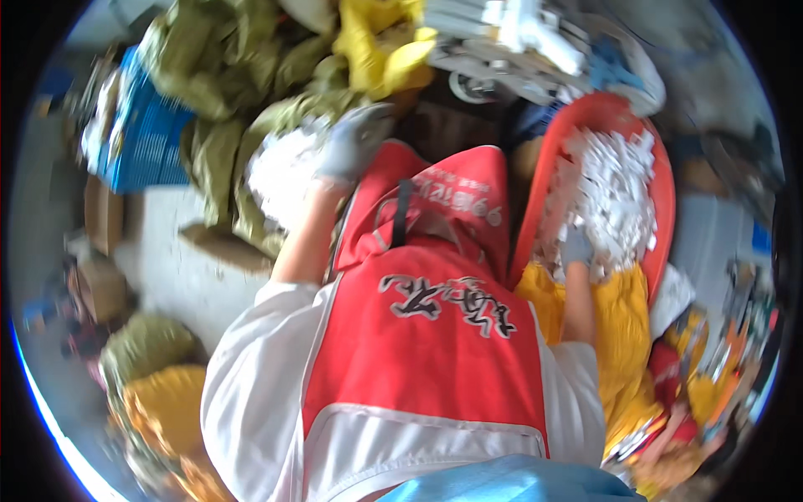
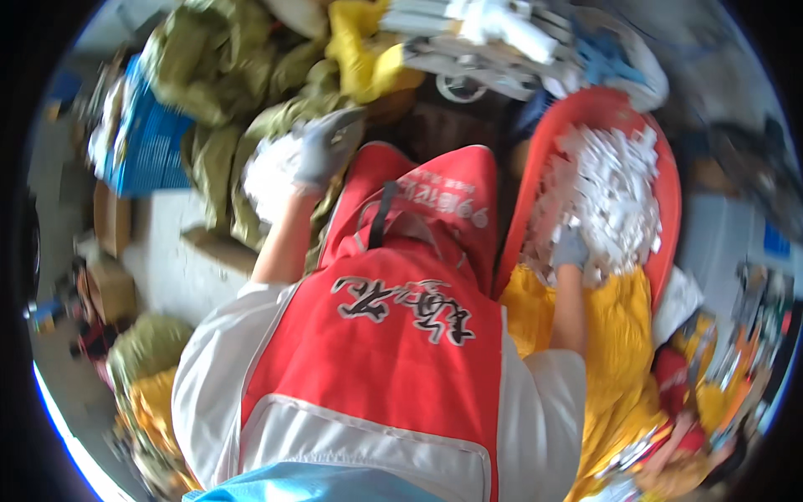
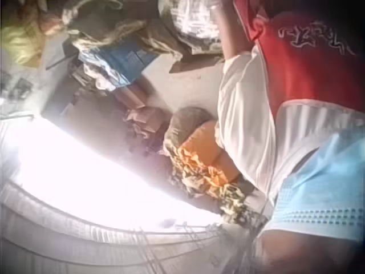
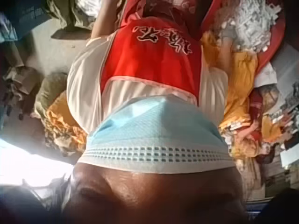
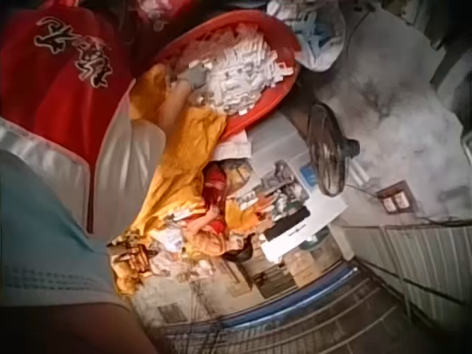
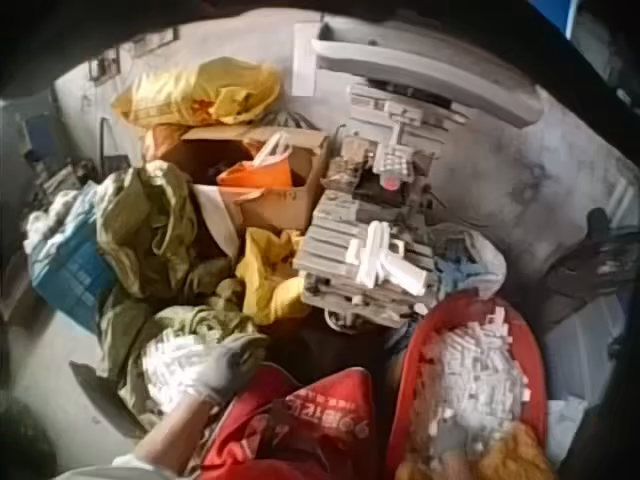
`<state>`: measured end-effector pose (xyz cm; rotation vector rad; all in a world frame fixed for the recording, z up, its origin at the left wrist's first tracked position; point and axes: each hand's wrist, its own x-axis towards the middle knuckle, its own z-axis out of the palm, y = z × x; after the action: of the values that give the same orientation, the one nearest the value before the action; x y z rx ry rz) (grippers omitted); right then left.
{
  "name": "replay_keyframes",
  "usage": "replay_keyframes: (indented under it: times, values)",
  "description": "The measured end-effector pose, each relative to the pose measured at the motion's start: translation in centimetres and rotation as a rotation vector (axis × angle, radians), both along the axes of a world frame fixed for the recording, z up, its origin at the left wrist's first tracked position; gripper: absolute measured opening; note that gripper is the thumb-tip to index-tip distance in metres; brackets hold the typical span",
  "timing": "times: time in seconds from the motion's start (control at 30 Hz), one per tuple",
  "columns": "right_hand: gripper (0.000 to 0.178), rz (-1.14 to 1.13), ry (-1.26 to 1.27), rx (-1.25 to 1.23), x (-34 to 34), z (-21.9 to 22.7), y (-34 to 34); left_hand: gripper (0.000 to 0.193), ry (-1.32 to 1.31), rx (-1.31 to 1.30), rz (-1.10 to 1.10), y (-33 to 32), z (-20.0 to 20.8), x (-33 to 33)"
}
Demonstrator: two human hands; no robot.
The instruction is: Assembling white plastic toy components using a pneumatic press machine at a manufacturing workbench.
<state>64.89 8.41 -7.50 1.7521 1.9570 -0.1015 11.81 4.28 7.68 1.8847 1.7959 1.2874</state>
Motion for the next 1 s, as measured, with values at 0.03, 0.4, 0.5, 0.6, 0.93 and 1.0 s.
replay_keyframes:
  times: [0.03, 0.4, 0.5, 0.6, 0.93, 1.0]
  values:
    - [0.064, 0.009, 0.015, -0.016, 0.5, 0.4, -0.3, 0.022, 0.022, -0.028, -0.031, 0.2, 1.1, 1.4]
    - [0.042, -0.800, 1.817, 0.229, -2.6, 4.0, -1.0, 0.027, 0.215, 0.177, -0.056, 4.4, 6.1, 2.2]
    - [0.046, -0.828, 2.288, 0.248, -5.3, 5.4, -1.2, 0.029, 0.239, 0.334, -0.060, 7.5, 9.1, 2.8]
    - [0.037, -0.775, 2.285, 0.262, -8.0, 9.0, -1.8, 0.032, 0.254, 0.380, -0.104, 10.4, 10.6, 3.1]
    - [0.037, -0.694, 2.241, 0.246, -11.9, 13.0, -4.0, 0.043, 0.218, 0.104, -0.313, 16.4, 12.1, 4.0]
    - [0.038, -0.744, 2.232, 0.241, -11.7, 12.2, -4.3, 0.041, 0.183, 0.031, -0.382, 17.0, 12.9, 4.4]
